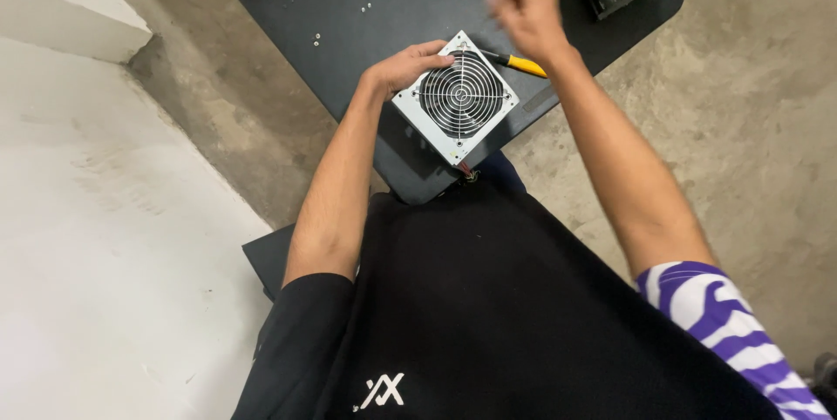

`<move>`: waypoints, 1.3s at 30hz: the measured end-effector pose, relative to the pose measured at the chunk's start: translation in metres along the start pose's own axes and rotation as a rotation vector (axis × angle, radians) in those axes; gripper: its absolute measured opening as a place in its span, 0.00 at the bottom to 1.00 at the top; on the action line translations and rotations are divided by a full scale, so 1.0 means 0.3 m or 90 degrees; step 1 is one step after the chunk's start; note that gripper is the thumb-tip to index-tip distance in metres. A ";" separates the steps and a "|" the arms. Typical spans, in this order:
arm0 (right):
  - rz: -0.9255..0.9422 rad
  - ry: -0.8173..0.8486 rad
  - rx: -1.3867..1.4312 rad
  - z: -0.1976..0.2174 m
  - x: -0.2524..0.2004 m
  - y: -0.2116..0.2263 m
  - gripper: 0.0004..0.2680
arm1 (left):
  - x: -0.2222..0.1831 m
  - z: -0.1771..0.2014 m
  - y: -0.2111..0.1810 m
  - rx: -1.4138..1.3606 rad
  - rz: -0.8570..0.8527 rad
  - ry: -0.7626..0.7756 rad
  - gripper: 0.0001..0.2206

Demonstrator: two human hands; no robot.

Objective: The person is reassembling a computer power supply unit by aligning the internal fan and securing the metal casing.

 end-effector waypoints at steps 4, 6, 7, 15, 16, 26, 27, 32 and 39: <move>-0.175 0.025 -0.563 -0.086 -0.050 -0.337 0.12 | 0.030 0.055 0.027 0.231 0.011 0.008 0.38; -0.309 0.145 -0.559 -0.131 -0.139 -0.350 0.23 | 0.038 0.047 0.020 0.217 -0.009 0.023 0.35; -0.308 0.145 -0.560 -0.138 -0.137 -0.465 0.23 | 0.100 0.094 0.109 0.217 -0.011 0.023 0.35; -0.153 0.007 -0.305 0.138 -0.101 -0.318 0.09 | 0.021 0.008 -0.017 0.169 -0.051 0.064 0.26; -0.155 0.006 -0.307 0.178 -0.091 -0.255 0.09 | 0.023 0.008 -0.015 0.168 -0.051 0.067 0.26; 0.323 0.158 -0.750 0.124 -0.103 0.254 0.08 | 0.028 0.032 0.003 0.208 -0.036 0.040 0.31; 0.340 0.158 -0.767 0.114 -0.097 0.255 0.08 | 0.022 0.022 -0.009 0.197 -0.051 0.050 0.28; 0.363 0.154 -0.803 0.084 -0.069 0.229 0.07 | 0.010 0.011 -0.023 0.161 -0.078 0.066 0.20; 0.320 0.184 -0.857 0.045 -0.060 0.218 0.09 | 0.015 0.024 -0.012 0.172 -0.067 0.060 0.22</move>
Point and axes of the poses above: each hand's wrist, its own x-axis towards the middle knuckle, its own z-axis out of the back of the hand, y = z × x, the point moved 8 cm from there along x, towards the middle knuckle, and after that the axes turned 13 degrees about -z, right-handed, at the moved point
